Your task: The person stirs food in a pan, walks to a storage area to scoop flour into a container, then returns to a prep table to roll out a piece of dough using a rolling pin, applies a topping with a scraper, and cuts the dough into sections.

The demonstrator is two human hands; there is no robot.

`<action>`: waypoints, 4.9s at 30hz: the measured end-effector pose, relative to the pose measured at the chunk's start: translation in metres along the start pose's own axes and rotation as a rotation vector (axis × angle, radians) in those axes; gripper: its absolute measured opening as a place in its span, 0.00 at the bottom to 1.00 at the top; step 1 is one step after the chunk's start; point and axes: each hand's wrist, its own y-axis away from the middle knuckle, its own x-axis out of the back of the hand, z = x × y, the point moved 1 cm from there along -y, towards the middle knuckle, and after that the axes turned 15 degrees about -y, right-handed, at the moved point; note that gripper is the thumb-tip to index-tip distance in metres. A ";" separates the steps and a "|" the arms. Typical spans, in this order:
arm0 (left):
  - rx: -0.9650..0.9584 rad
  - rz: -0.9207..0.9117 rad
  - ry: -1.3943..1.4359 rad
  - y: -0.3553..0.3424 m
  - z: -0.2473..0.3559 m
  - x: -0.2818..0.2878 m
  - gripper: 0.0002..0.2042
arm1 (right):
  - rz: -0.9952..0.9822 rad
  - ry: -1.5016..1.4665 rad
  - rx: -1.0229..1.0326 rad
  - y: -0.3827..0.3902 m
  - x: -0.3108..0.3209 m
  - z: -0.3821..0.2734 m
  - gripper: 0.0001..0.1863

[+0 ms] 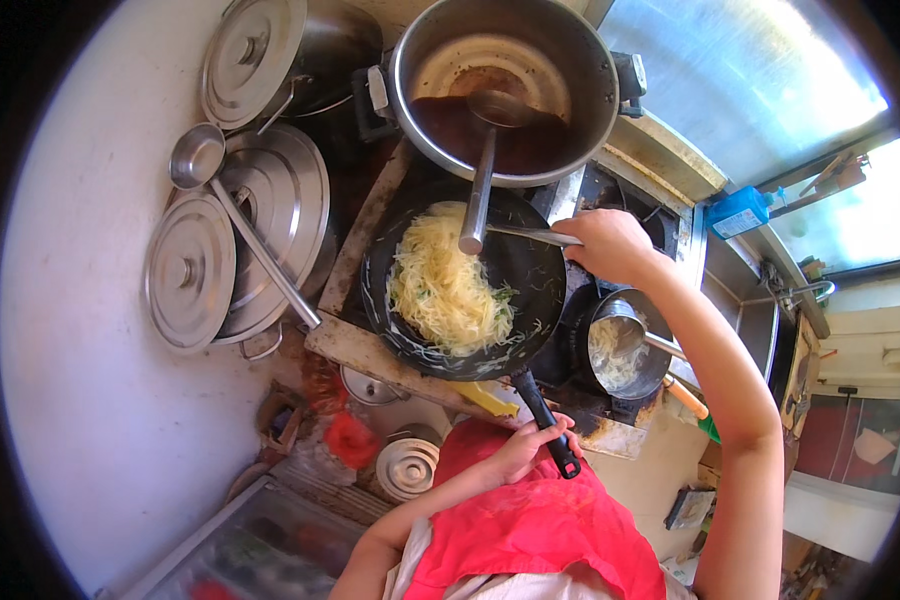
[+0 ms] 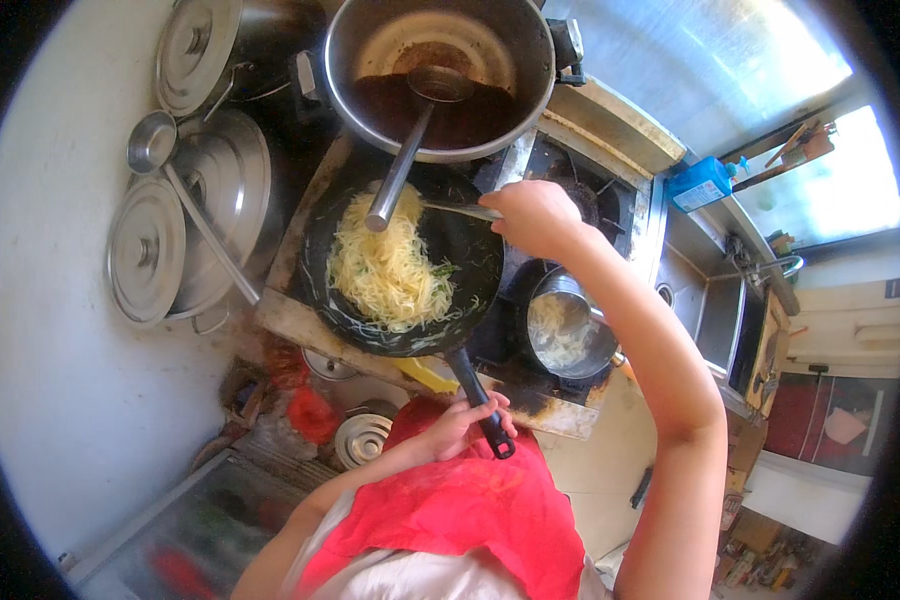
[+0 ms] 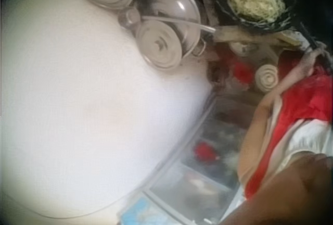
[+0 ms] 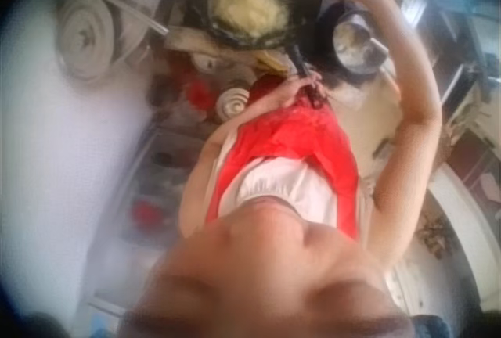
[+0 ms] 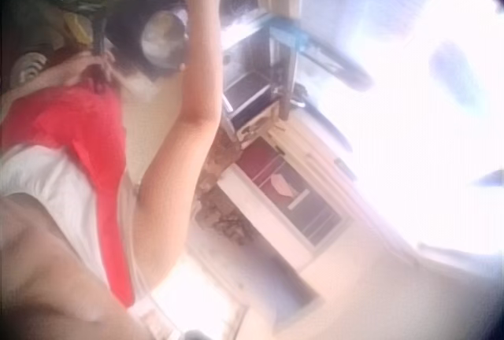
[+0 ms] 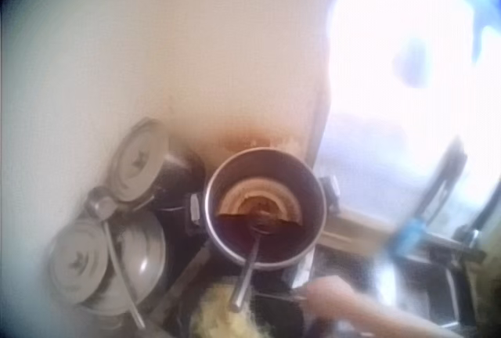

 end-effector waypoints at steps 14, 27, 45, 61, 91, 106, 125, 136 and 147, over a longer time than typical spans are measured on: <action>0.039 0.028 0.031 0.000 0.001 -0.006 0.12 | 0.150 0.202 0.223 0.155 -0.013 -0.050 0.31; 0.057 0.030 0.049 0.003 0.004 -0.006 0.12 | 0.248 0.253 -0.059 0.151 -0.078 -0.042 0.31; 0.078 0.111 0.029 0.004 -0.002 -0.010 0.14 | 0.506 0.062 -0.033 0.178 -0.162 -0.037 0.32; 0.225 -0.033 -0.036 0.009 -0.142 0.044 0.15 | 1.047 -1.096 -0.486 0.418 -0.325 0.052 0.10; -0.384 -0.920 -1.929 -0.530 -0.701 -0.516 0.18 | 3.037 -1.572 -0.416 0.961 -0.576 0.106 0.37; -0.657 0.964 -2.353 -0.902 -0.729 -0.610 0.46 | 2.840 -1.785 -1.641 1.091 -0.629 0.299 0.20; -0.618 -0.355 -1.863 -0.631 -1.010 -0.730 0.27 | 2.358 -1.812 -1.728 1.378 -0.784 0.336 0.20; -0.684 -1.961 -1.312 -0.370 -1.392 -0.980 0.28 | 2.254 -1.418 -1.812 1.608 -0.856 0.296 0.18; 0.010 -2.181 -1.188 -0.150 -1.694 -1.089 0.30 | 2.992 -0.837 -2.302 1.766 -0.917 0.129 0.29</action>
